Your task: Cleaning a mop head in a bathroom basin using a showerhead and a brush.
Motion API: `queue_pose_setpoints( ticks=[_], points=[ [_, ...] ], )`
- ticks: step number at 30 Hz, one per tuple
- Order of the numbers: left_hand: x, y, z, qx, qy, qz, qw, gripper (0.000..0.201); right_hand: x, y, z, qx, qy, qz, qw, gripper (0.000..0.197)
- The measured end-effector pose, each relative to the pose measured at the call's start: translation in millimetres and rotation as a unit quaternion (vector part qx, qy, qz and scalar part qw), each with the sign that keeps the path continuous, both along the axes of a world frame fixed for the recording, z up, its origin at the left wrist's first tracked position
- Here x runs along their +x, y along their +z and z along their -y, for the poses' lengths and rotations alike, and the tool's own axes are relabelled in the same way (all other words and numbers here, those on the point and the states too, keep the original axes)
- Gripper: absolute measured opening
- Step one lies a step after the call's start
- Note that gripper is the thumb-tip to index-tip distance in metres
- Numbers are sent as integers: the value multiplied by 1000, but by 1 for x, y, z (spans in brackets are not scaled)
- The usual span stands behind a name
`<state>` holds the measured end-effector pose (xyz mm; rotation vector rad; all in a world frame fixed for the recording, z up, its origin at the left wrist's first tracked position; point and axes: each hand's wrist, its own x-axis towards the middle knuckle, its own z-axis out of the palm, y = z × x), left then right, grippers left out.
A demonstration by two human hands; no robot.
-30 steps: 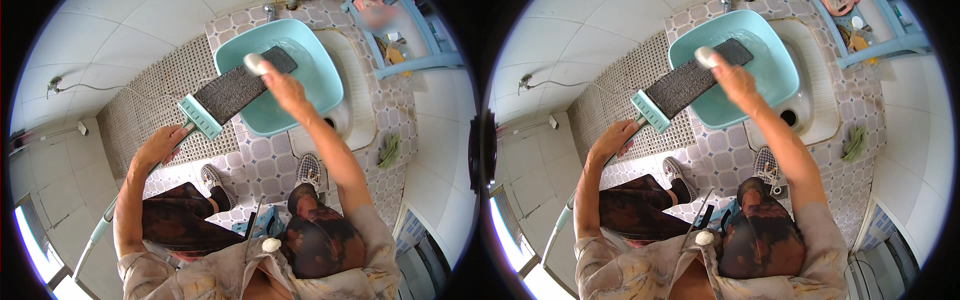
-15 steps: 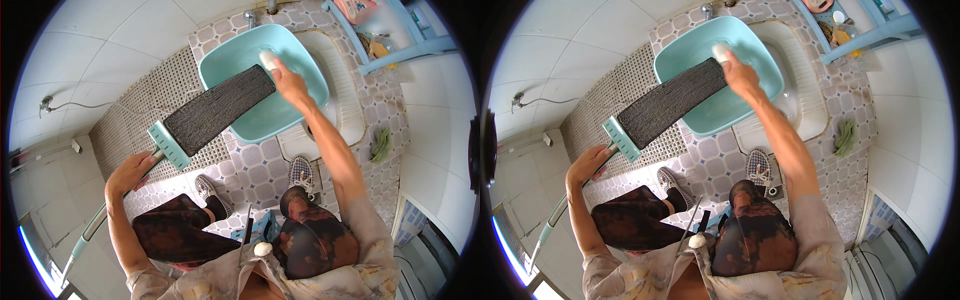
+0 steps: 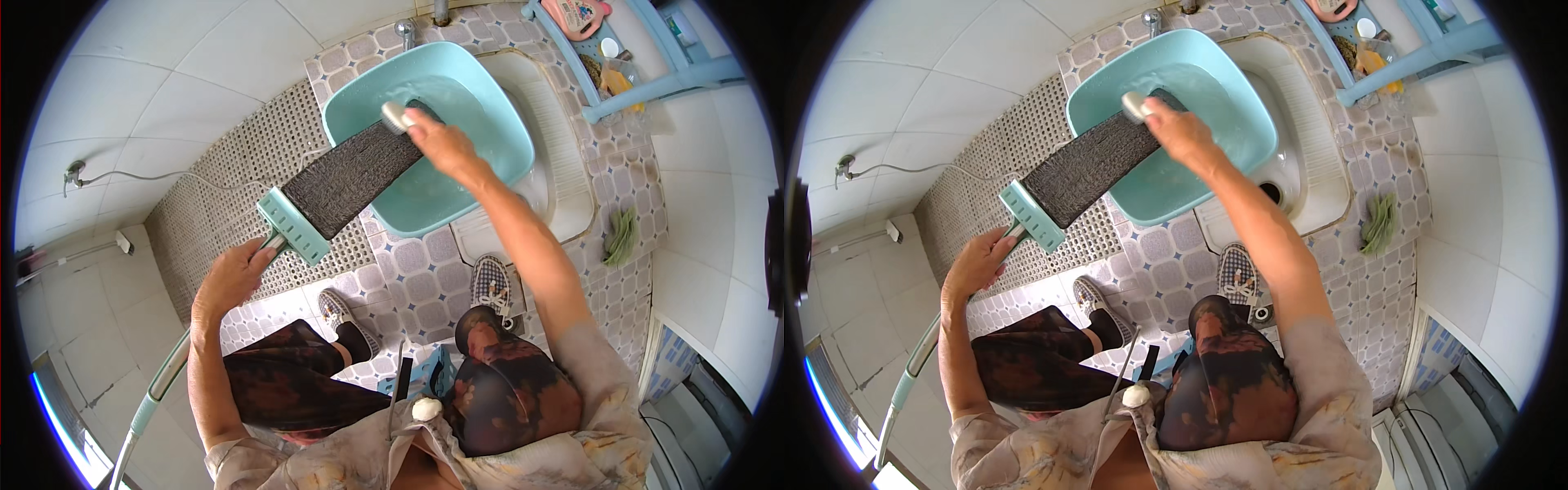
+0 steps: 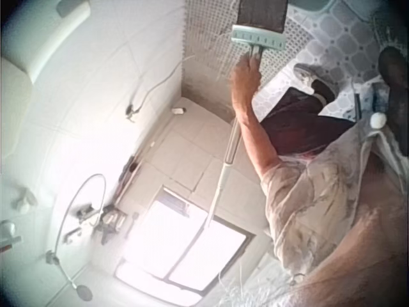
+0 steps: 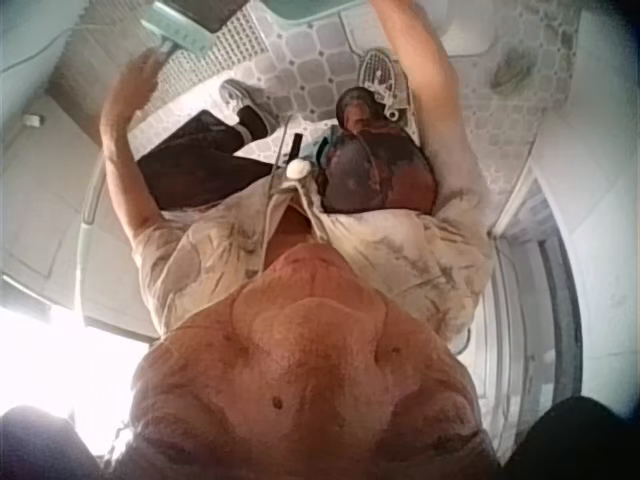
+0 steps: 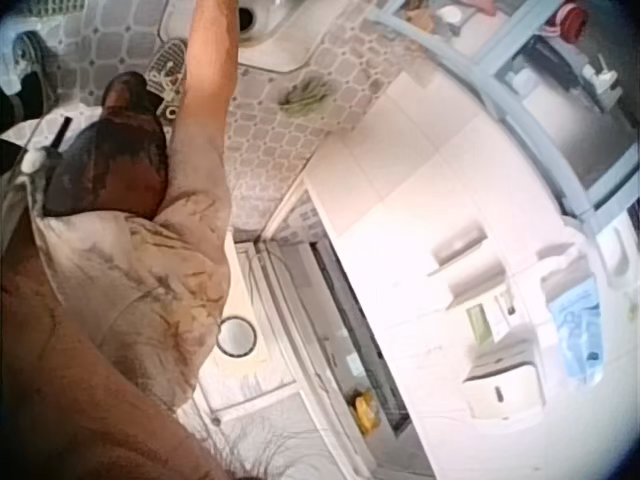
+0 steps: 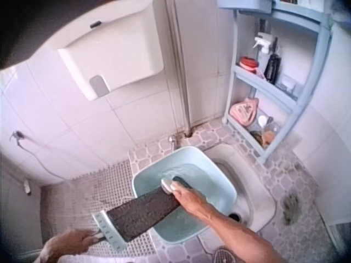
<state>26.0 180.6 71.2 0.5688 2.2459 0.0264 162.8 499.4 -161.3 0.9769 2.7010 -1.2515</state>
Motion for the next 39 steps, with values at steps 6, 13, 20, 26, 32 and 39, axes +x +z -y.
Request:
queue_pose_setpoints(
  ticks=[6, 13, 20, 26, 32, 39],
  points=[
    [-3, 2, -2, -11, 32, 45, 998, 34, 17, -38, -62, 99, -63, 138, 983, 46],
    [-15, 3, 25, 11, 122, 102, 987, 39, 48, 28, -20, 42, -67, 38, 996, 45],
    [-15, -17, 10, 31, 114, 129, 985, 38, 46, 78, 100, -18, 83, -135, 987, 48],
    [-19, -27, 13, 29, 158, 165, 973, 37, 38, 37, 67, 50, 57, -81, 994, 48],
    [-11, -21, 8, 30, 145, 149, 978, 37, 38, -20, -13, 48, -48, 49, 996, 44],
    [-10, -1, 19, 2, 100, 110, 989, 37, 48, -25, -65, -545, -255, -40, 798, 40]
  ],
)
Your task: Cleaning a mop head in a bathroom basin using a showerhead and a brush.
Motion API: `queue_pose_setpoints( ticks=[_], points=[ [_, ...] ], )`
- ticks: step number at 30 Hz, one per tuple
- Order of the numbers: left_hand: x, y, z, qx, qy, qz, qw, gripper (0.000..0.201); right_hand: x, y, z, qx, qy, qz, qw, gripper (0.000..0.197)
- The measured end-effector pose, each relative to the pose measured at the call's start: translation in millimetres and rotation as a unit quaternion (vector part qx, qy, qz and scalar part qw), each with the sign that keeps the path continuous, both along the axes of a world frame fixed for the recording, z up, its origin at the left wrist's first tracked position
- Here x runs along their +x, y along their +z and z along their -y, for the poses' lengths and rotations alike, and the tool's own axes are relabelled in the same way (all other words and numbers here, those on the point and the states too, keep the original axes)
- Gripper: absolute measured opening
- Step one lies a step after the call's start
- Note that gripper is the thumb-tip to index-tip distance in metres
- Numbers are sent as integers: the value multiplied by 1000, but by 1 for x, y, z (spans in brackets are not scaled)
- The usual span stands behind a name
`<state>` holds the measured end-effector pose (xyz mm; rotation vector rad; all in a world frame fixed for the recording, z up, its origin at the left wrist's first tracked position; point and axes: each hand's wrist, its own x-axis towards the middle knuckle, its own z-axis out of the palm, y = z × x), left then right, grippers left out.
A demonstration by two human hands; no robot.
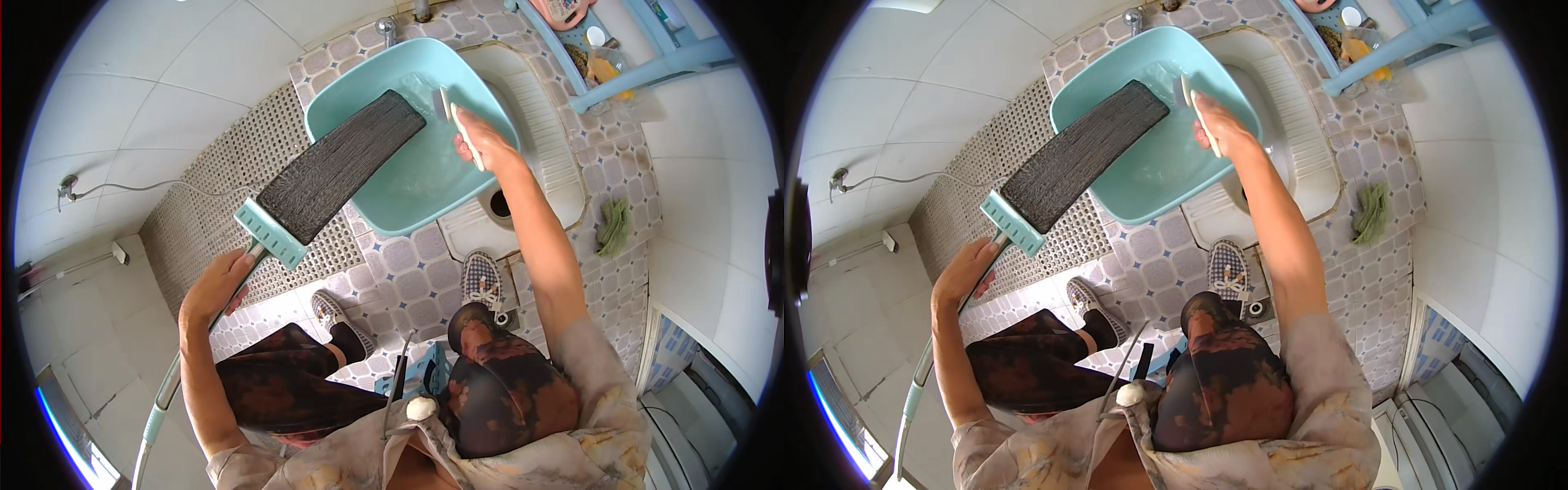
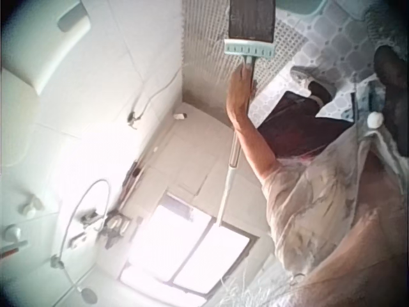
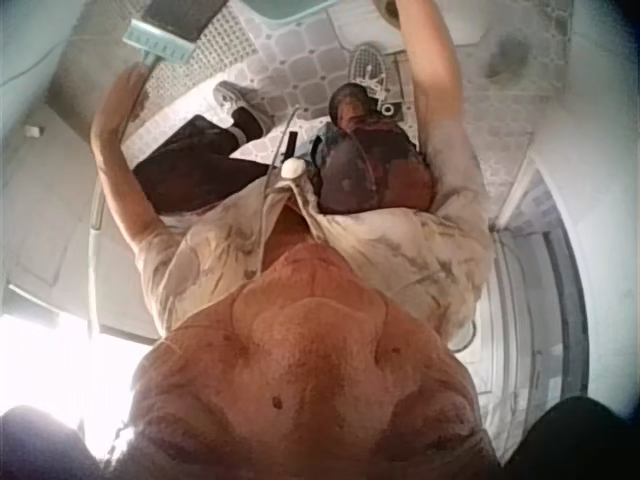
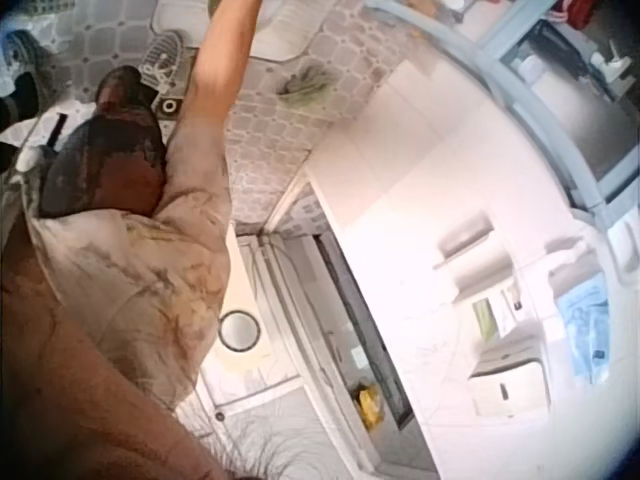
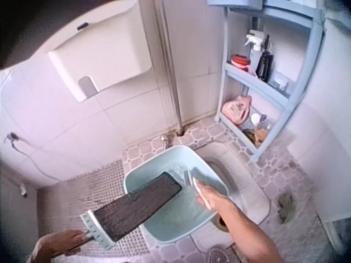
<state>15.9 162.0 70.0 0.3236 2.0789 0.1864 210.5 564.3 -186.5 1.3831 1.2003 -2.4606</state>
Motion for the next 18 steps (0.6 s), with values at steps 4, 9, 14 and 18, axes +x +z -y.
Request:
queue_pose_setpoints(
  ticks=[4, 9, 14, 18],
  points=[
    [9, 3, -13, -1, -5, -34, 999, 36, 42, 21, 7, -269, -5, -202, 942, 35],
    [4, -6, -8, 8, -36, -43, 998, 37, 59, 28, 27, -342, -35, -293, 892, 31],
    [5, -7, -8, 13, -47, -49, 998, 38, 64, 30, 28, -356, -21, -315, 880, 31],
    [3, -6, -4, 16, -60, -49, 997, 40, 55, 34, 31, -332, -24, -280, 900, 31]
  ],
)
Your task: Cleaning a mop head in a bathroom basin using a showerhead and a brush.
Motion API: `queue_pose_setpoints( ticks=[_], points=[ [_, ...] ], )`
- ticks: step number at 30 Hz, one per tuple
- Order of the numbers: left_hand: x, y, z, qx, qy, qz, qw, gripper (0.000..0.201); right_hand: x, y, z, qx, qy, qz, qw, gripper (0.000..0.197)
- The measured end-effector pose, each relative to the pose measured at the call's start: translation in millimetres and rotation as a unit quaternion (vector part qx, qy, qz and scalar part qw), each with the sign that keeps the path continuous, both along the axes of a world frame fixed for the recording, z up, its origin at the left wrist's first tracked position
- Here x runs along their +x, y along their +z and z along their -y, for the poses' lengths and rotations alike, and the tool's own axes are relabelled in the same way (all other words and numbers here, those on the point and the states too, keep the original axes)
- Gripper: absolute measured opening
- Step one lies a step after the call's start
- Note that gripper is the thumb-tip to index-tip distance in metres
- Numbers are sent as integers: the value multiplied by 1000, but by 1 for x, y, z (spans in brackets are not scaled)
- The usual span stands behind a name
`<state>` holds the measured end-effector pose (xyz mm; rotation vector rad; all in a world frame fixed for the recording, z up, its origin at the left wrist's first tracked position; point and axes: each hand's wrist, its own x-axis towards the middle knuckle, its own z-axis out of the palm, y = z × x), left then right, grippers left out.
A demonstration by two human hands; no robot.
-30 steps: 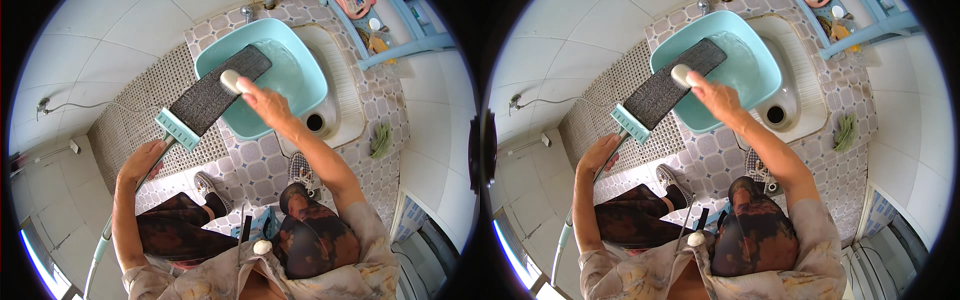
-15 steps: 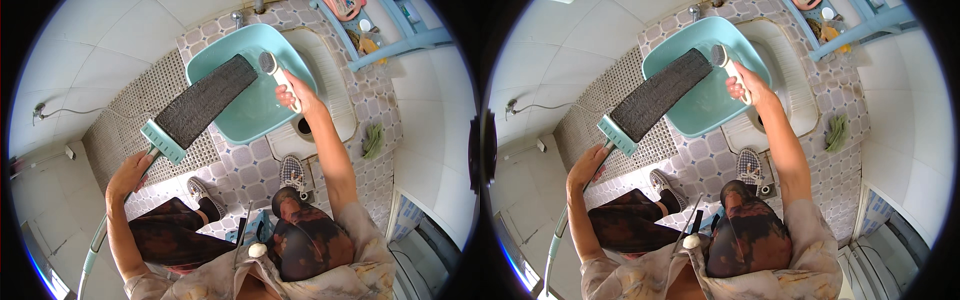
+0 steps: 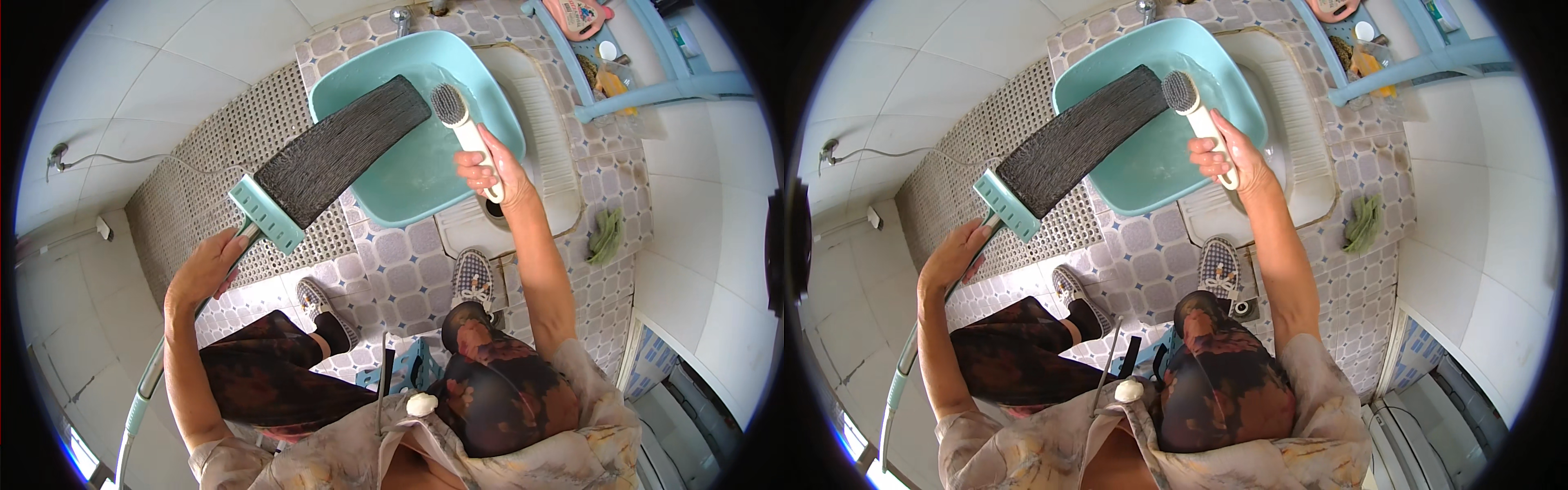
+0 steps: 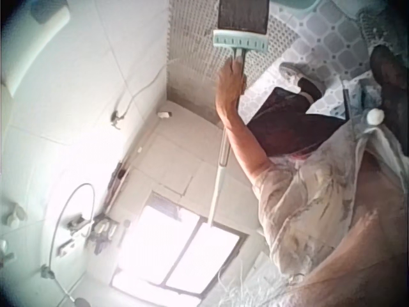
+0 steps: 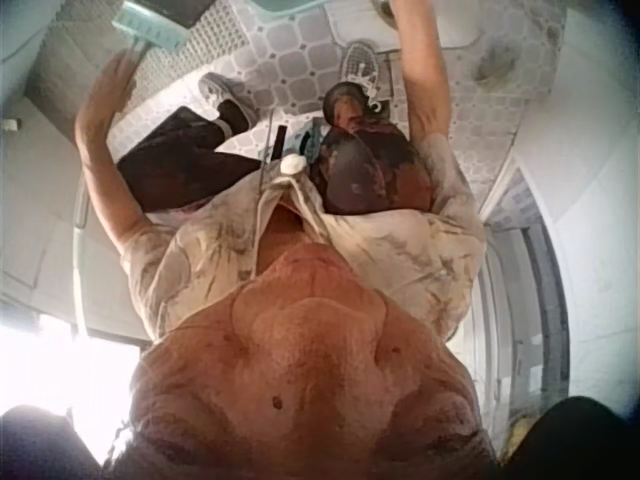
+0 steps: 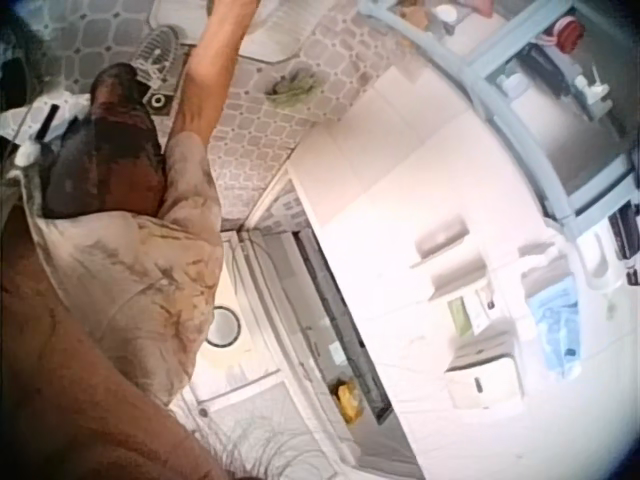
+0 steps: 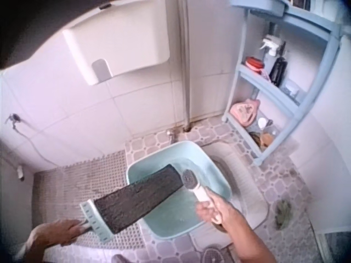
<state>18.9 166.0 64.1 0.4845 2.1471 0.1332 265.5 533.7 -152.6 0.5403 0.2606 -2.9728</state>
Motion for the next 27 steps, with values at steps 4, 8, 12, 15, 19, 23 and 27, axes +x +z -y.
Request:
queue_pose_setpoints(
  ticks=[4, 8, 12, 15, 19, 23, 27],
  points=[
    [-4, -2, 4, 11, 7, 6, 1000, 41, -28, 19, 4, 456, 29, 249, 854, 44],
    [-10, -18, -15, 41, -27, 31, 998, 41, -34, -15, -12, 823, 278, 358, 341, 55],
    [-6, -18, -14, 22, -19, 1, 1000, 43, -30, 25, 7, 809, 340, 208, 432, 52],
    [-8, -25, -11, 42, -25, 29, 998, 42, -24, 99, 51, 815, 250, 161, 498, 46],
    [-1, -32, -27, 48, -5, 55, 997, 41, -59, 119, 105, 803, 115, 0, 584, 39],
    [4, -40, -42, 53, 7, 68, 996, 39, -111, 93, 137, 886, 27, -7, 462, 41],
    [-4, -41, -29, 57, 62, 94, 992, 37, -83, 89, 138, 855, 100, -44, 506, 50]
  ],
)
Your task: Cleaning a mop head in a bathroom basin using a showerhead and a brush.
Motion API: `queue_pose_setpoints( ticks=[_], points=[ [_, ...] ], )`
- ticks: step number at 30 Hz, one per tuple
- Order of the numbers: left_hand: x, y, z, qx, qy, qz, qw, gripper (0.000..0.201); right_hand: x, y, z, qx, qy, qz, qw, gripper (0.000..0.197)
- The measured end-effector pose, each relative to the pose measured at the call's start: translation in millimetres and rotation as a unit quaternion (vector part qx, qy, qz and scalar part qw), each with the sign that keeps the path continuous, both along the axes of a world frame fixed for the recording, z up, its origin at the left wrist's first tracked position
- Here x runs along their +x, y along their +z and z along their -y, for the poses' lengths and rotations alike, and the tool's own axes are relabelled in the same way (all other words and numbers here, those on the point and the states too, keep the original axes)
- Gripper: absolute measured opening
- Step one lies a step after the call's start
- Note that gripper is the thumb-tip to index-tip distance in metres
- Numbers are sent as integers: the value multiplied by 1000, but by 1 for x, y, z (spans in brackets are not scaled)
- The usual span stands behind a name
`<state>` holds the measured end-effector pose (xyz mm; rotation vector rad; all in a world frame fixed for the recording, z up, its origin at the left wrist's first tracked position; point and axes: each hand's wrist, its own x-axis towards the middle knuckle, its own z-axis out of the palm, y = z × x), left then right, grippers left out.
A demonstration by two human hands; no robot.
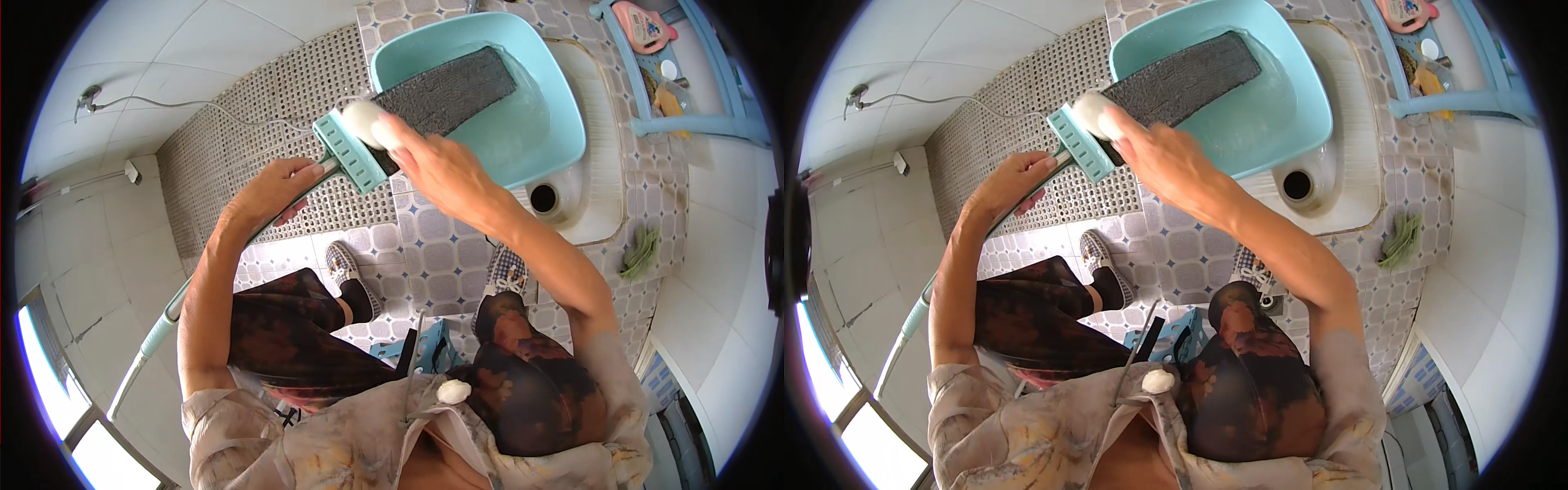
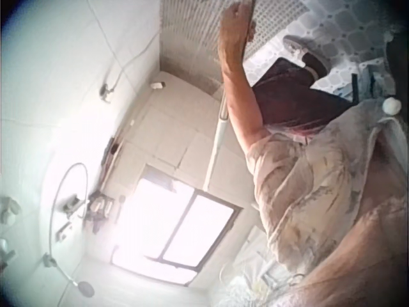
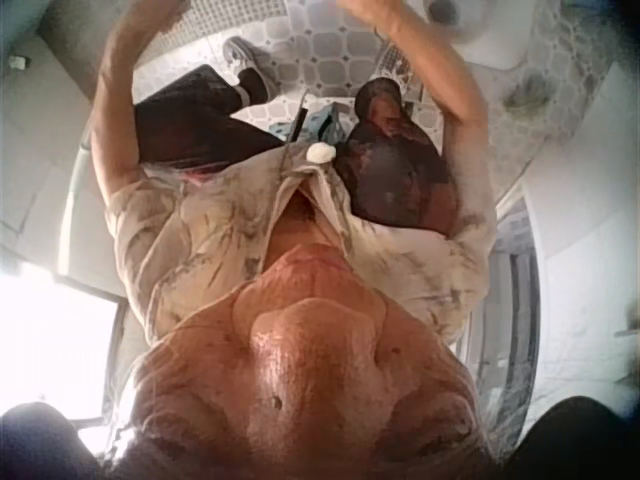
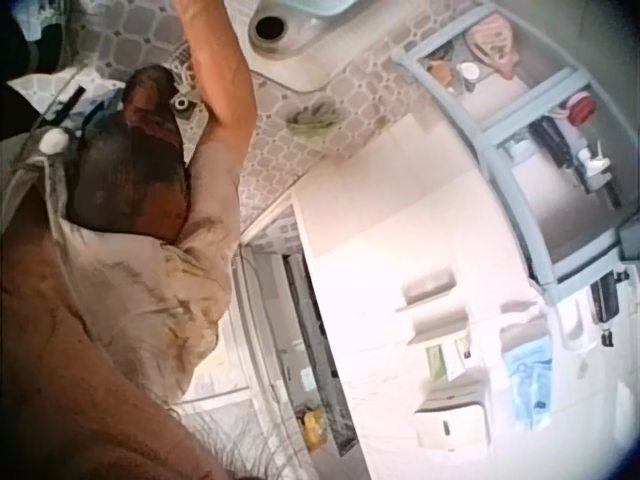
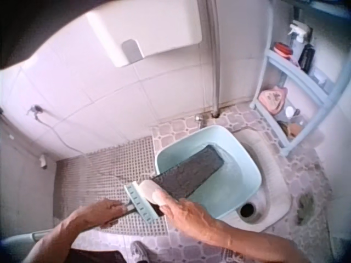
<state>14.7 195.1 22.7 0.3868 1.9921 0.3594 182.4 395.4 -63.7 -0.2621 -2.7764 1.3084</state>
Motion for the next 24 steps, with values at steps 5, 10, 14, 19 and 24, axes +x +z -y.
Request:
queue_pose_setpoints(
  ticks=[5, 10, 14, 19, 24],
  points=[
    [1, -8, 2, 14, -15, 32, 999, 37, 64, -24, -42, 36, 42, -12, 998, 53],
    [0, -9, -1, -7, 1, 41, 999, 36, 79, -7, -69, 228, -62, 56, 970, 53],
    [2, -9, -3, -13, 67, 97, 993, 38, 65, -8, -25, 109, -15, 3, 994, 58],
    [-15, -7, 14, -7, 136, 191, 972, 43, 59, -72, -87, 119, -88, 10, 989, 52],
    [-18, 0, 6, -25, 31, 91, 995, 39, 49, -95, -156, 201, -184, 151, 950, 46]
  ],
)
